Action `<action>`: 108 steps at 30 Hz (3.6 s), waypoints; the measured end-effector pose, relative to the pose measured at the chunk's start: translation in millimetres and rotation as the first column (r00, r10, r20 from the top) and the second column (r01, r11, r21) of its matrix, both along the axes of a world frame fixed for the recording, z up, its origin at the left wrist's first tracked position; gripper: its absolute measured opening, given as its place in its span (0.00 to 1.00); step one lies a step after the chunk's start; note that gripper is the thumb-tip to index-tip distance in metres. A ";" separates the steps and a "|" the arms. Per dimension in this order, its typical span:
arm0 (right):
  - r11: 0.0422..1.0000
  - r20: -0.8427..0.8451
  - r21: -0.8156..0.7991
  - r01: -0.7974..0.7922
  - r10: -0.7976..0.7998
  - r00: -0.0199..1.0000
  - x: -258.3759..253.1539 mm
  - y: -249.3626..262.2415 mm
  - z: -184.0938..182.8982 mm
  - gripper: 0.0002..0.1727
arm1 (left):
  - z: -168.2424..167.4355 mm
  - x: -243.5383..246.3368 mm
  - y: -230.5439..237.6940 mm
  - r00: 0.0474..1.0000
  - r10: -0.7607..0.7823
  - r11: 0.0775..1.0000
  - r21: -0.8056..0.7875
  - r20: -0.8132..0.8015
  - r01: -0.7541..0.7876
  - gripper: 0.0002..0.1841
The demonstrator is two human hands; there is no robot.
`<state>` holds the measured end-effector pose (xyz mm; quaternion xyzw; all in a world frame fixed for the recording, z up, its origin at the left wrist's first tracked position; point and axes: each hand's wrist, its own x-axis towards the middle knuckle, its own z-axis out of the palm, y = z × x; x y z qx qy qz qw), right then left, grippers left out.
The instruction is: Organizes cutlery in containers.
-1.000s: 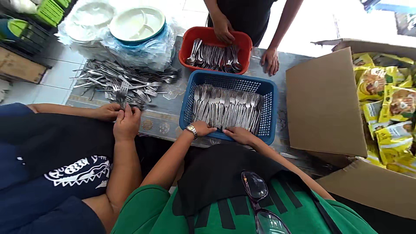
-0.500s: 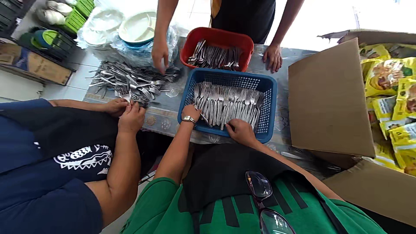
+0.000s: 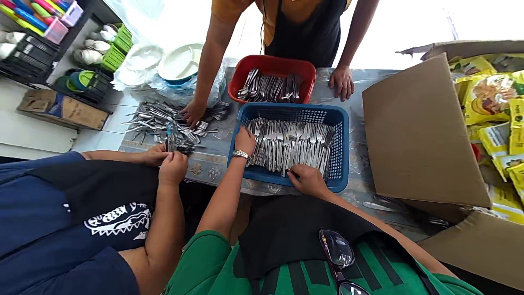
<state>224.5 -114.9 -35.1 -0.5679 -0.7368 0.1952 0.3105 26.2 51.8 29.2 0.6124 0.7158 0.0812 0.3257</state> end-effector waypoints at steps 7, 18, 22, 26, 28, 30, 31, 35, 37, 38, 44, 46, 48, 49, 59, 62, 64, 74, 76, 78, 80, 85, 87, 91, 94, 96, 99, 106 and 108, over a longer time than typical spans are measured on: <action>1.000 -0.014 0.014 0.001 -0.001 1.000 0.5 1.2 0.2 0.16 | 2.0 20.6 17.2 0.954 -0.101 0.995 -0.022 -0.282 0.098 0.24; 1.000 -0.021 0.009 0.003 -0.003 1.000 0.4 0.1 -0.4 0.16 | -23.3 20.6 22.7 0.970 -0.119 0.991 -0.078 -0.214 0.104 0.28; 0.999 -0.023 -0.033 -0.013 0.012 1.000 0.9 0.5 3.2 0.16 | -27.3 8.7 25.7 0.975 -0.189 0.974 0.103 -0.116 0.201 0.31; 1.000 -0.044 0.009 -0.007 0.008 0.999 0.9 0.9 2.8 0.15 | -18.4 -7.8 12.3 0.973 -0.206 0.949 0.222 -0.104 0.224 0.21; 1.000 -0.044 0.018 -0.010 0.011 0.999 1.1 0.7 1.3 0.14 | -16.7 -15.1 -4.0 0.975 -0.193 0.947 0.239 -0.107 0.213 0.16; 1.000 -0.038 0.022 -0.011 0.012 0.999 0.7 0.8 1.3 0.14 | -18.8 -21.9 -20.4 0.978 -0.183 0.955 0.218 -0.097 0.200 0.14; 1.000 -0.038 0.023 -0.014 0.015 0.999 0.6 0.8 1.7 0.13 | -19.2 -24.2 -28.4 0.979 -0.184 0.962 0.185 -0.090 0.198 0.14; 0.999 -0.031 0.027 -0.025 0.026 0.999 1.0 1.6 2.8 0.12 | -22.1 -29.2 -49.1 0.913 -0.408 0.913 -0.005 -0.020 0.408 0.12; 0.999 -0.025 -0.003 -0.043 0.043 0.999 1.2 2.0 4.9 0.12 | -19.4 -23.4 -52.5 0.813 -0.580 0.791 -0.200 0.052 0.578 0.15; 0.996 -0.019 -0.056 -0.063 0.062 0.998 1.5 2.8 7.2 0.13 | -18.4 -18.2 -53.2 0.758 -0.649 0.713 -0.293 0.069 0.637 0.18; 0.614 -0.065 -0.744 -0.263 0.325 0.943 0.4 31.0 29.0 0.39 | -20.2 14.2 -58.0 0.603 -0.798 0.489 -0.577 0.007 0.654 0.32; 0.512 -0.141 -0.799 -0.316 0.351 0.926 -2.0 38.1 28.8 0.42 | -23.1 15.9 -59.8 0.601 -0.799 0.480 -0.587 0.015 0.652 0.33; 0.484 -0.178 -0.806 -0.342 0.353 0.919 -3.4 40.1 28.6 0.41 | -25.6 12.3 -61.7 0.637 -0.771 0.534 -0.542 0.003 0.649 0.33; 0.491 -0.183 -0.801 -0.343 0.345 0.921 -3.8 40.2 27.3 0.41 | -26.8 9.4 -62.9 0.660 -0.751 0.570 -0.510 -0.005 0.645 0.32; 0.473 -0.205 -0.793 -0.383 0.386 0.900 -4.7 43.9 26.3 0.37 | -25.4 9.8 -72.7 0.770 -0.620 0.737 -0.449 -0.151 0.505 0.24; 0.407 -0.226 -0.821 -0.400 0.411 0.883 -8.3 49.3 31.8 0.40 | -27.2 11.2 -70.2 0.722 -0.688 0.670 -0.453 -0.080 0.588 0.22; 0.401 -0.235 -0.818 -0.412 0.421 0.876 -11.9 52.2 29.9 0.41 | -31.5 11.7 -63.9 0.686 -0.728 0.607 -0.468 -0.002 0.642 0.22; 0.489 -0.284 -0.784 -0.382 0.265 0.922 -9.0 50.3 8.4 0.43 | -36.1 10.3 -66.7 0.754 -0.655 0.678 -0.401 0.050 0.616 0.18; 0.502 -0.291 -0.783 -0.367 0.226 0.930 -7.6 50.0 7.6 0.41 | -34.4 12.3 -65.1 0.724 -0.689 0.648 -0.410 0.046 0.643 0.18; 0.520 -0.283 -0.779 -0.350 0.205 0.937 -5.4 49.8 7.2 0.37 | -27.9 17.8 -62.9 0.684 -0.726 0.592 -0.447 0.065 0.671 0.18; 0.541 -0.275 -0.770 -0.340 0.199 0.941 -5.0 49.2 5.1 0.33 | -25.1 23.3 -62.1 0.650 -0.756 0.542 -0.480 0.082 0.690 0.18; 0.526 -0.224 -0.789 -0.317 0.235 0.946 -4.1 49.5 8.7 0.34 | -31.8 27.8 -63.7 0.651 -0.756 0.545 -0.484 0.070 0.685 0.17; 0.507 -0.218 -0.798 -0.326 0.263 0.940 -3.7 50.2 10.2 0.36 | -33.3 25.8 -66.4 0.680 -0.729 0.583 -0.452 0.074 0.675 0.17; 0.511 -0.244 -0.784 -0.353 0.269 0.932 -4.3 50.6 5.6 0.34 | -33.9 22.3 -69.6 0.745 -0.664 0.662 -0.413 0.066 0.626 0.17; 0.509 -0.252 -0.786 -0.350 0.253 0.934 -4.4 50.5 9.1 0.33 | -35.0 20.7 -69.1 0.751 -0.658 0.682 -0.384 0.046 0.622 0.18; 0.505 -0.259 -0.788 -0.353 0.249 0.933 -3.9 50.6 12.1 0.32 | -35.7 20.9 -68.7 0.758 -0.651 0.690 -0.383 0.044 0.614 0.18; 0.518 -0.279 -0.772 -0.367 0.242 0.929 -3.9 50.6 13.0 0.31 | -30.4 23.5 -68.8 0.772 -0.635 0.694 -0.409 0.040 0.592 0.19; 0.498 -0.239 -0.787 -0.363 0.296 0.925 -2.8 52.1 9.3 0.34 | -24.4 28.4 -65.5 0.745 -0.667 0.642 -0.515 -0.009 0.569 0.23; 0.497 -0.249 -0.787 -0.366 0.287 0.925 -3.7 52.3 10.2 0.34 | -25.0 28.0 -65.5 0.754 -0.657 0.645 -0.512 0.008 0.567 0.23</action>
